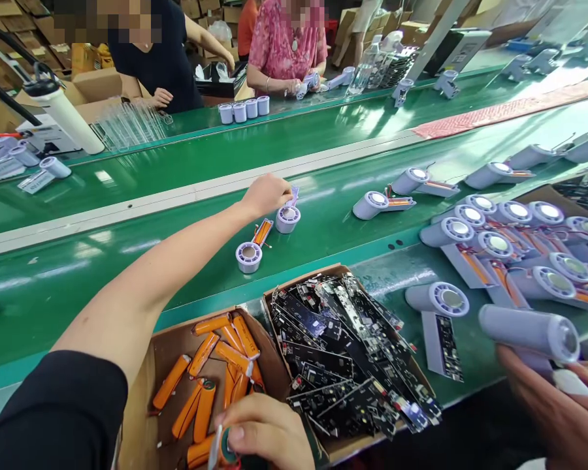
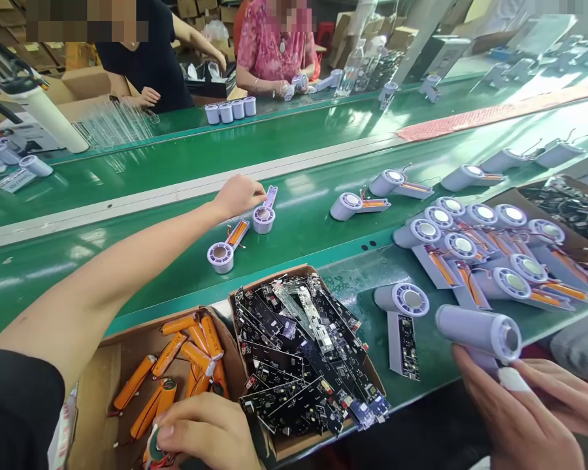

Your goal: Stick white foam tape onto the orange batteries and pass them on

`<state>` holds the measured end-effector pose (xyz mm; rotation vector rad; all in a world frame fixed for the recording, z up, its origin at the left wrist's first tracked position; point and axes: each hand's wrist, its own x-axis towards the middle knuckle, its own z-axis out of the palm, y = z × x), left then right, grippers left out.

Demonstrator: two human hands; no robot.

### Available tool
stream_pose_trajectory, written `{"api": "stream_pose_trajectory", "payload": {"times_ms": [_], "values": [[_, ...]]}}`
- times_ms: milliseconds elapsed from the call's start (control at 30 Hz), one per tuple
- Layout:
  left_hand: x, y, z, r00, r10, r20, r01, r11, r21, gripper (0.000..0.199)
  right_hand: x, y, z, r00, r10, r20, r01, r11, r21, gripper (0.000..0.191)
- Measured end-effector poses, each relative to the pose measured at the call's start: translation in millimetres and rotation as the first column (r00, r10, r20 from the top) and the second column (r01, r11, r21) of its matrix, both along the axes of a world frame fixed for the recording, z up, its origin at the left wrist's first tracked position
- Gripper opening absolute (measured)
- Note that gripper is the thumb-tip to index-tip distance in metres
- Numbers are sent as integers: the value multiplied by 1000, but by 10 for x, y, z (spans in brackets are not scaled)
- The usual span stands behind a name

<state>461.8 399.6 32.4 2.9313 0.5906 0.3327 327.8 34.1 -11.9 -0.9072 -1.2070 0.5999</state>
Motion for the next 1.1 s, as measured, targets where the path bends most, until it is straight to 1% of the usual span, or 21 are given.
{"api": "stream_pose_trajectory", "payload": {"times_ms": [100, 167, 300, 400, 500, 533, 600, 667, 733, 767, 833, 867, 900, 967, 1000, 1067, 1100], "values": [[39, -69, 11, 1000, 20, 1, -20, 1000, 22, 31, 42, 0, -74, 999, 38, 25, -38, 999, -20, 83], [46, -106, 23, 999, 35, 22, -36, 999, 34, 35, 60, -10, -126, 998, 52, 22, -51, 997, -60, 82], [57, -159, 28, 996, 89, 16, -90, 993, 70, 40, 33, -79, -187, 997, 73, -14, -74, 990, -122, 73], [87, -155, -3, 989, 145, 6, -145, 985, 88, 45, -21, -136, -212, 997, 72, -34, -77, 985, -154, 63], [125, -80, -58, 984, 179, 3, -179, 983, 49, 43, -63, -151, -247, 995, 80, -62, -87, 989, -122, 53], [135, -45, -76, 985, 170, -1, -170, 985, 24, 40, -67, -149, -258, 994, 87, -68, -94, 990, -106, 52], [151, 14, -108, 993, 114, 8, -114, 993, -39, 32, -56, -149, -274, 993, 93, -74, -100, 991, -88, 51], [164, 41, -133, 997, 48, 62, -42, 993, -107, 24, -31, -161, -279, 992, 104, -66, -111, 987, -115, 51], [182, 28, -149, 991, 13, 134, 11, 984, -175, 18, -19, -180, -281, 992, 116, -54, -123, 979, -163, 56], [196, 10, -154, 987, 11, 163, 23, 978, -205, 14, -27, -186, -283, 992, 123, -39, -129, 975, -183, 62], [236, -36, -153, 981, 38, 193, 11, 970, -244, 10, -66, -184, -292, 991, 135, 0, -133, 974, -181, 78], [262, -60, -147, 979, 61, 194, -12, 969, -247, 16, -83, -177, -295, 990, 137, 19, -132, 977, -169, 87], [292, -83, -138, 979, 86, 188, -39, 970, -240, 26, -83, -170, -293, 989, 143, 38, -135, 978, -159, 94], [361, -130, -118, 979, 119, 165, -82, 974, -213, 44, 32, -179, -261, 986, 152, 75, -138, 978, -159, 103], [397, -157, -111, 982, 111, 152, -79, 976, -204, 45, 171, -204, -228, 985, 148, 91, -131, 976, -175, 103], [468, -229, -113, 991, 87, 106, -63, 975, -211, 38, 630, -309, -136, 985, 115, 125, -86, 973, -215, 92], [499, -275, -122, 994, 93, 56, -78, 970, -229, 42, 928, -389, -87, 987, 78, 137, -44, 971, -237, 82]]}}
